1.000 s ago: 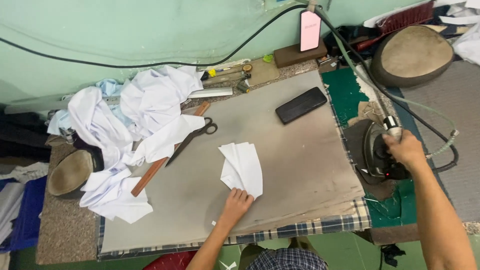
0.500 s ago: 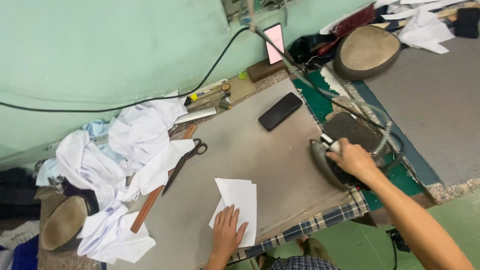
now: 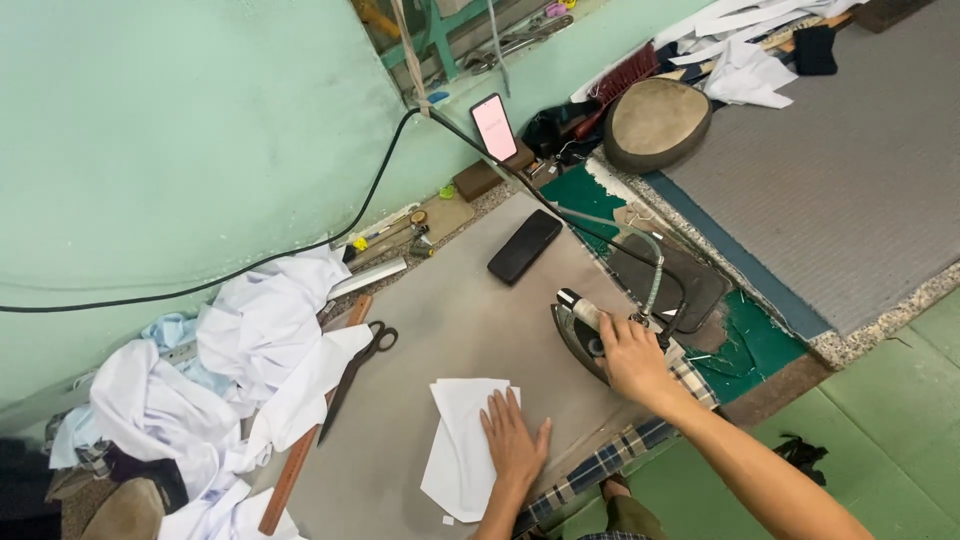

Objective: The person marks a white fabric piece with a ruler and chalk, then cuts along the marked lines using shears. After cutting, the person irons the fabric piece on the table using a steam iron.

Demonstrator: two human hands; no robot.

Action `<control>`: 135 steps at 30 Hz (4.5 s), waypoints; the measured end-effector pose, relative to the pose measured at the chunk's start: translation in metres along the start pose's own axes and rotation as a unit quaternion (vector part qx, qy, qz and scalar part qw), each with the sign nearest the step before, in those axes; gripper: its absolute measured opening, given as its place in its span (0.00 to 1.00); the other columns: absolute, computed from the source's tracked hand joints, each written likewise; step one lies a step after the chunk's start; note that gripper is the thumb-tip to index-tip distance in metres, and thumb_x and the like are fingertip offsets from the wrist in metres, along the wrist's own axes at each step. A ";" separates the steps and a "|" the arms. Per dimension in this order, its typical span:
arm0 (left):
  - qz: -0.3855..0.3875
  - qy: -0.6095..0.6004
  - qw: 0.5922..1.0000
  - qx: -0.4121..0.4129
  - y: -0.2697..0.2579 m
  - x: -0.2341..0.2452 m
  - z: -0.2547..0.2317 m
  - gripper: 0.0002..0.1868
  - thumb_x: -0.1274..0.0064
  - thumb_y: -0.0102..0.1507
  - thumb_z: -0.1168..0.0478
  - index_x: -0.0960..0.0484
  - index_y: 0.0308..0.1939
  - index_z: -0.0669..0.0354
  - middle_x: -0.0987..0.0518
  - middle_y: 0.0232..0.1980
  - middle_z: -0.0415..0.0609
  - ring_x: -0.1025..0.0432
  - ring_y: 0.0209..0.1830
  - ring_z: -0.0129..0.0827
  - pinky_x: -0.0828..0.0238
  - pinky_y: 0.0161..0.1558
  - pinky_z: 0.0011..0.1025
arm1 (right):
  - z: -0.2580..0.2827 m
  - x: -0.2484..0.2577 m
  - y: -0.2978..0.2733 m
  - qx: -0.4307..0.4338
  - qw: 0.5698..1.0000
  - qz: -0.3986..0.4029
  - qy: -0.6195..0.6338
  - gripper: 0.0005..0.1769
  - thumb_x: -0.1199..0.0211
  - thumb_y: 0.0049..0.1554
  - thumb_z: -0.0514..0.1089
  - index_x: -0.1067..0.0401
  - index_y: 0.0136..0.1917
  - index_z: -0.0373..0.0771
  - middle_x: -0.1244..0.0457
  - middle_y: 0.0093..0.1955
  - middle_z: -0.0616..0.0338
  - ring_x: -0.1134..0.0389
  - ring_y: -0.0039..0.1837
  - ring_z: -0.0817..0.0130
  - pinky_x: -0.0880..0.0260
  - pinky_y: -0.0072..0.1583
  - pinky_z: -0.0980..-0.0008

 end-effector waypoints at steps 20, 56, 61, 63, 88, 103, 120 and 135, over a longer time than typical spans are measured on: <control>-0.090 -0.003 0.993 -0.074 -0.054 0.057 0.089 0.42 0.63 0.72 0.39 0.52 0.80 0.63 0.50 0.83 0.59 0.58 0.84 0.50 0.67 0.79 0.54 | 0.001 -0.010 0.066 -0.036 0.996 0.082 0.000 0.31 0.46 0.64 0.60 0.45 0.71 0.40 0.31 0.48 0.46 0.27 0.45 0.37 0.29 0.41 0.44; -0.028 -0.053 0.993 -0.101 0.128 0.087 0.140 0.33 0.69 0.73 0.46 0.50 0.81 0.49 0.53 0.85 0.49 0.60 0.85 0.46 0.62 0.77 0.55 | 0.013 -0.004 0.061 -0.071 0.995 0.065 0.023 0.13 0.51 0.67 0.50 0.41 0.54 0.38 0.33 0.40 0.49 0.30 0.34 0.46 0.31 0.35 0.48; -0.062 -0.052 0.995 -0.054 0.073 0.083 0.185 0.33 0.68 0.73 0.47 0.48 0.80 0.51 0.53 0.85 0.49 0.60 0.85 0.47 0.62 0.78 0.52 | 0.013 0.000 0.061 -0.073 0.995 0.070 0.025 0.13 0.52 0.67 0.51 0.41 0.52 0.39 0.33 0.41 0.49 0.29 0.36 0.44 0.30 0.38 0.48; -0.078 -0.046 0.995 -0.033 0.054 0.079 0.198 0.32 0.67 0.72 0.47 0.46 0.80 0.50 0.51 0.85 0.49 0.59 0.85 0.48 0.62 0.78 0.51 | 0.013 0.001 0.061 -0.077 0.994 0.075 0.031 0.15 0.50 0.67 0.53 0.41 0.53 0.39 0.33 0.42 0.49 0.28 0.38 0.43 0.28 0.39 0.47; -0.204 -0.013 0.979 -0.005 0.020 0.088 0.200 0.32 0.61 0.71 0.45 0.38 0.77 0.51 0.42 0.82 0.50 0.50 0.82 0.47 0.50 0.76 0.51 | -0.015 -0.036 -0.034 0.137 0.946 -0.079 -0.282 0.47 0.44 0.50 0.37 0.55 0.80 0.28 0.54 0.82 0.34 0.50 0.79 0.43 0.44 0.75 0.51; -0.240 0.122 0.952 0.146 -0.153 0.092 0.279 0.39 0.49 0.60 0.31 0.25 0.64 0.54 0.24 0.61 0.53 0.31 0.63 0.48 0.44 0.73 0.55 | 0.098 0.047 0.044 -0.154 0.966 0.194 0.080 0.28 0.56 0.66 0.65 0.36 0.65 0.43 0.30 0.54 0.46 0.30 0.54 0.43 0.31 0.50 0.47; -0.213 0.047 0.957 0.193 -0.187 0.109 0.321 0.43 0.47 0.62 0.35 0.35 0.77 0.47 0.29 0.64 0.61 0.34 0.61 0.52 0.34 0.59 0.49 | 0.342 -0.046 -0.072 0.166 0.950 0.265 0.018 0.33 0.51 0.65 0.71 0.38 0.60 0.38 0.30 0.48 0.49 0.28 0.47 0.46 0.26 0.44 0.47; -0.232 0.109 0.952 0.169 -0.177 0.101 0.322 0.44 0.45 0.59 0.35 0.30 0.76 0.49 0.27 0.57 0.64 0.32 0.55 0.58 0.31 0.54 0.52 | 0.291 -0.033 -0.041 0.109 0.970 0.214 0.023 0.30 0.53 0.67 0.67 0.38 0.61 0.37 0.30 0.43 0.47 0.28 0.44 0.44 0.28 0.42 0.47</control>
Point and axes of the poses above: each hand's wrist, its own y-axis towards the middle knuckle, its own x-axis out of the back of the hand, z = x × y, the point moved 8 cm from there along y, towards the middle knuckle
